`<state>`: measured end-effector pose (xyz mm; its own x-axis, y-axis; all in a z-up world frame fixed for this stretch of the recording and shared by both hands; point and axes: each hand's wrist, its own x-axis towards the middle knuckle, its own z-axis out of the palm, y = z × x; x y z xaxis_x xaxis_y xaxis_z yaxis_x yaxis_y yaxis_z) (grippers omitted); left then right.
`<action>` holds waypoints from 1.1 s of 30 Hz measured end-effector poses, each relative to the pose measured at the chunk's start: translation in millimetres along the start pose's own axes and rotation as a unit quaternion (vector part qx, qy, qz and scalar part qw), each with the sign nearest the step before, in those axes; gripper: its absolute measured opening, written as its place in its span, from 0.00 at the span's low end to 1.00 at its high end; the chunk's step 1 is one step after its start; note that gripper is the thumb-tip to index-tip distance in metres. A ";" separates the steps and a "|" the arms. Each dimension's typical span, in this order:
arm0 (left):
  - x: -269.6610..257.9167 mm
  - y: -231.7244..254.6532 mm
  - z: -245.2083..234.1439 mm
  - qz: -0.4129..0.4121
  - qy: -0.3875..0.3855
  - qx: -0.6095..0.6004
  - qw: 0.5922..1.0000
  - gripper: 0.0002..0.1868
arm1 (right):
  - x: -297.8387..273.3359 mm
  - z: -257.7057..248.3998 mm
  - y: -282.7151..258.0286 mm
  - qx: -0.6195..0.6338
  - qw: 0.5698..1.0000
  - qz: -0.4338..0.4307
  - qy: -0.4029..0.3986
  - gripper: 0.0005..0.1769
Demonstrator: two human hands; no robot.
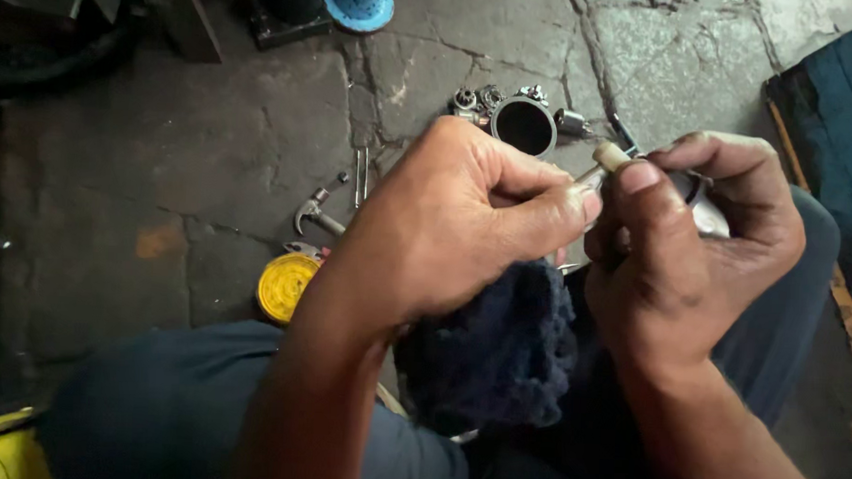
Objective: The person wipes small plastic and metal mechanical components with a cloth and assembles them by hand, occasionally using a screwdriver to align pieces.
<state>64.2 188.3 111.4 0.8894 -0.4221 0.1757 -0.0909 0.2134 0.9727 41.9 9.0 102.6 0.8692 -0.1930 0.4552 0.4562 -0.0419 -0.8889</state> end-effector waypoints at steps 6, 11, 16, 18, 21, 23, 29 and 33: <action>-0.1 4.0 2.3 -0.020 0.010 -0.018 1.000 0.17 | 2.8 -0.1 -0.8 0.046 0.999 0.003 -0.007 0.06; -0.7 4.2 7.4 -0.008 -0.003 -0.088 0.996 0.12 | 5.0 -1.3 -6.5 0.040 0.997 0.053 0.029 0.09; -8.6 11.1 4.3 -0.003 -0.040 -0.054 0.998 0.14 | 7.0 -24.0 -3.6 -0.074 0.995 -0.064 -0.012 0.14; -8.5 17.5 2.4 0.087 -0.030 0.022 0.996 0.11 | 8.8 -34.6 -8.2 -0.204 0.965 -0.161 -0.035 0.17; -7.9 25.5 3.8 0.210 -0.021 0.143 0.967 0.10 | 16.6 -46.5 -17.3 -0.264 0.940 -0.214 -0.044 0.22; -8.6 27.7 -1.1 0.241 -0.025 0.191 0.951 0.09 | 22.3 -52.6 -21.7 -0.205 0.949 -0.213 -0.107 0.24; -12.8 21.7 -8.1 0.231 -0.023 0.167 0.958 0.09 | 35.5 -95.1 -42.7 -0.097 0.984 -0.150 -0.015 0.21; -14.1 21.9 -3.2 0.284 -0.038 0.103 0.953 0.11 | 25.3 -93.8 -38.8 0.083 0.992 -0.085 -0.038 0.19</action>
<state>51.1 201.8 129.8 0.6367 -0.3547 0.6847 -0.6403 0.2516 0.7257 28.3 -86.2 143.8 0.7861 -0.1229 0.6058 0.6170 0.0952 -0.7812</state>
